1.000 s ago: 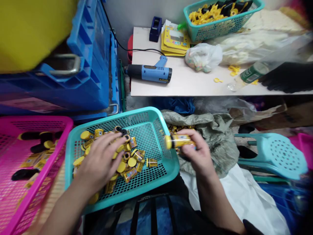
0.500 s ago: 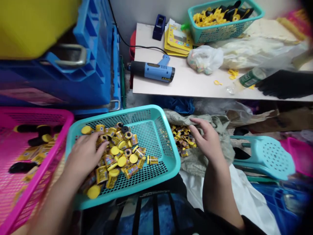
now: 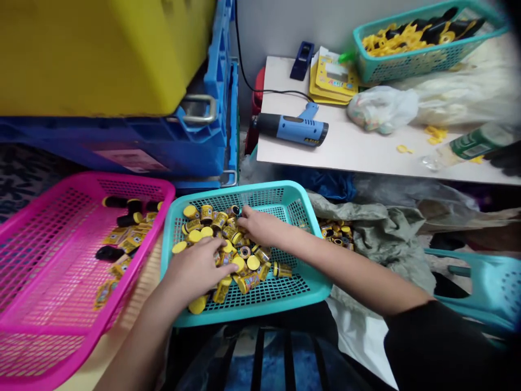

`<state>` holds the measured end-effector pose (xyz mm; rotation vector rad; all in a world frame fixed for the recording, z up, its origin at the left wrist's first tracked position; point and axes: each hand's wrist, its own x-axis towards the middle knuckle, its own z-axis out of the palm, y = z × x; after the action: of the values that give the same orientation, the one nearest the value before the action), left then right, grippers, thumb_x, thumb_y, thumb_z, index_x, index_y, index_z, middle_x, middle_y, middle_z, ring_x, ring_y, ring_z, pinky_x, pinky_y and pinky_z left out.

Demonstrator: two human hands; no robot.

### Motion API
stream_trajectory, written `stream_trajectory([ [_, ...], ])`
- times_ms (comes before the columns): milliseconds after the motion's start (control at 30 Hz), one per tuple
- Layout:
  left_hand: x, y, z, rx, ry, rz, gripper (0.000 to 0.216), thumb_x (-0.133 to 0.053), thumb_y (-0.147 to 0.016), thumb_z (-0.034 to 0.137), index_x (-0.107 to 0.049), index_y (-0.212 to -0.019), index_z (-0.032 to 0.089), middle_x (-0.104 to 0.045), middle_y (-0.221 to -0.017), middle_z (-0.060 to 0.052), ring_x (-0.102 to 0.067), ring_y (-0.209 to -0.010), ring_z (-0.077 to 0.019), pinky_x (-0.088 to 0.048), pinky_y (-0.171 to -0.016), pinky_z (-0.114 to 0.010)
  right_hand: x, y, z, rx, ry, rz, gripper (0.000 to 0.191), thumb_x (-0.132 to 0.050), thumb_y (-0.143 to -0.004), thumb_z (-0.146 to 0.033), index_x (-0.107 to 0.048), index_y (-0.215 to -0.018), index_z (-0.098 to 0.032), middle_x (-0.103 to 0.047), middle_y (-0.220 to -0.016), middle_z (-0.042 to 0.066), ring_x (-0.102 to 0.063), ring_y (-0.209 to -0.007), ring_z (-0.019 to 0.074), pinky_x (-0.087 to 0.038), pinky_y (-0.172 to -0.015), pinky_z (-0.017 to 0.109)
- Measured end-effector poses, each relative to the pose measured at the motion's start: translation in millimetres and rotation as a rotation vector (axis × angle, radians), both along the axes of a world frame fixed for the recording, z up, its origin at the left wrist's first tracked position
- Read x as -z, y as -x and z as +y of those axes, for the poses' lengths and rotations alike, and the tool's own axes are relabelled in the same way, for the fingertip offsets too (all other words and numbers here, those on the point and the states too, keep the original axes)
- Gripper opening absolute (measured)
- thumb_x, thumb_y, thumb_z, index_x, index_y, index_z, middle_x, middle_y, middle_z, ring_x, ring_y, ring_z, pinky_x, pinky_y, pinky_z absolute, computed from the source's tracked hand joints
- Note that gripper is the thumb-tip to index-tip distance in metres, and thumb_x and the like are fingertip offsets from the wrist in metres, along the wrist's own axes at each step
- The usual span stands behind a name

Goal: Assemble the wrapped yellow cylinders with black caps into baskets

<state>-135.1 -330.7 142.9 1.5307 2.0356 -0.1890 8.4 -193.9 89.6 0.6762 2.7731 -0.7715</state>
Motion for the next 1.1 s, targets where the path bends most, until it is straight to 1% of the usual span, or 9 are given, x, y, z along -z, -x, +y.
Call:
stream_trajectory([
  [67, 0.3, -7, -1, 0.02, 0.067, 0.01, 0.046, -0.059, -0.079, 0.049, -0.065, -0.117, 0.023, -0.073, -0.112, -0.012, -0.069, -0.099, -0.035, -0.051, -0.079, -0.042, -3.9, -7, 2, 0.061, 0.114, 0.061, 0.027, -0.065, -0.083, -0.013, -0.066, -0.11, -0.014, -0.059, -0.115, 0.013, -0.06, -0.09, 0.0182, -0.049, -0.081, 0.032],
  [200, 1.5, -3, -2, 0.002, 0.076, -0.064, 0.037, -0.057, -0.08, 0.038, -0.068, -0.112, 0.023, -0.076, -0.1, -0.012, -0.07, -0.096, -0.0371, -0.051, -0.08, -0.047, -27.0, -36, -6, 0.279, 0.488, 0.419, 0.032, -0.074, -0.08, -0.024, -0.064, -0.11, -0.017, -0.065, -0.108, 0.006, -0.061, -0.093, 0.0153, -0.051, -0.086, 0.03],
  [300, 0.9, 11, -2, -0.152, -0.051, -0.35, 0.042, -0.062, -0.077, 0.04, -0.065, -0.115, 0.025, -0.075, -0.108, -0.008, -0.069, -0.101, -0.0315, -0.052, -0.087, -0.043, -40.1, -57, -18, 0.41, 0.73, 0.614, 0.036, -0.077, -0.077, -0.031, -0.063, -0.108, -0.019, -0.065, -0.107, 0.004, -0.062, -0.092, 0.0129, -0.052, -0.086, 0.029],
  [367, -1.5, 17, 0, -0.263, -0.153, -0.561, 0.05, -0.066, -0.074, 0.044, -0.063, -0.119, 0.024, -0.072, -0.119, -0.008, -0.066, -0.112, -0.0291, -0.051, -0.094, -0.04, -43.0, -66, -25, 0.453, 0.793, 0.678, 0.039, -0.078, -0.075, -0.033, -0.062, -0.108, -0.019, -0.065, -0.108, 0.004, -0.063, -0.093, 0.013, -0.053, -0.089, 0.03],
  [533, -14.5, 5, 8, -0.383, -0.191, -0.771, 0.055, -0.073, -0.067, 0.043, -0.066, -0.116, 0.019, -0.071, -0.121, -0.01, -0.064, -0.115, -0.0298, -0.051, -0.099, -0.04, -42.7, -79, -36, 0.562, 0.752, 0.762, 0.041, -0.076, -0.078, -0.033, -0.062, -0.114, -0.022, -0.065, -0.114, 0.005, -0.063, -0.106, 0.0165, -0.051, -0.097, 0.035],
  [667, -21.6, -12, 12, -0.413, -0.174, -0.855, 0.05, -0.077, -0.066, 0.036, -0.068, -0.113, 0.021, -0.075, -0.113, -0.006, -0.067, -0.108, -0.0265, -0.051, -0.096, -0.038, -42.4, -85, -47, 0.721, 0.709, 0.957, 0.031, -0.072, -0.082, -0.039, -0.063, -0.106, -0.022, -0.068, -0.103, 0.004, -0.065, -0.094, 0.0143, -0.054, -0.084, 0.028],
  [800, -24.2, -23, 14, -0.525, -0.107, -0.972, 0.047, -0.082, -0.061, 0.036, -0.072, -0.105, 0.022, -0.076, -0.096, -0.003, -0.069, -0.082, -0.0188, -0.055, -0.072, -0.027, -38.6, -89, -61, 0.788, 0.714, 0.984, 0.029, -0.074, -0.08, -0.041, -0.062, -0.096, -0.02, -0.068, -0.09, 0.001, -0.064, -0.082, 0.0127, -0.053, -0.074, 0.025],
  [900, -23.9, -31, 17, -0.655, -0.025, -1.097, 0.054, -0.085, -0.057, 0.039, -0.072, -0.104, 0.018, -0.07, -0.072, 0.001, -0.053, -0.05, -0.0081, -0.043, -0.048, -0.019, -34.7, -92, -68, 0.804, 0.718, 1.013, 0.03, -0.076, -0.077, -0.04, -0.061, -0.094, -0.02, -0.067, -0.089, 0.001, -0.063, -0.08, 0.0124, -0.052, -0.07, 0.023],
  [1100, -20.0, -45, 23, -0.689, 0.056, -1.243, 0.062, -0.088, -0.054, 0.042, -0.073, -0.107, 0.015, -0.065, -0.068, 0.0, -0.046, -0.046, -0.0053, -0.036, -0.044, -0.017, -32.7, -115, -68, 0.836, 0.624, 1.147, 0.026, -0.076, -0.079, -0.033, -0.062, -0.099, -0.024, -0.066, -0.089, -0.001, -0.062, -0.08, 0.0104, -0.05, -0.07, 0.02],
])
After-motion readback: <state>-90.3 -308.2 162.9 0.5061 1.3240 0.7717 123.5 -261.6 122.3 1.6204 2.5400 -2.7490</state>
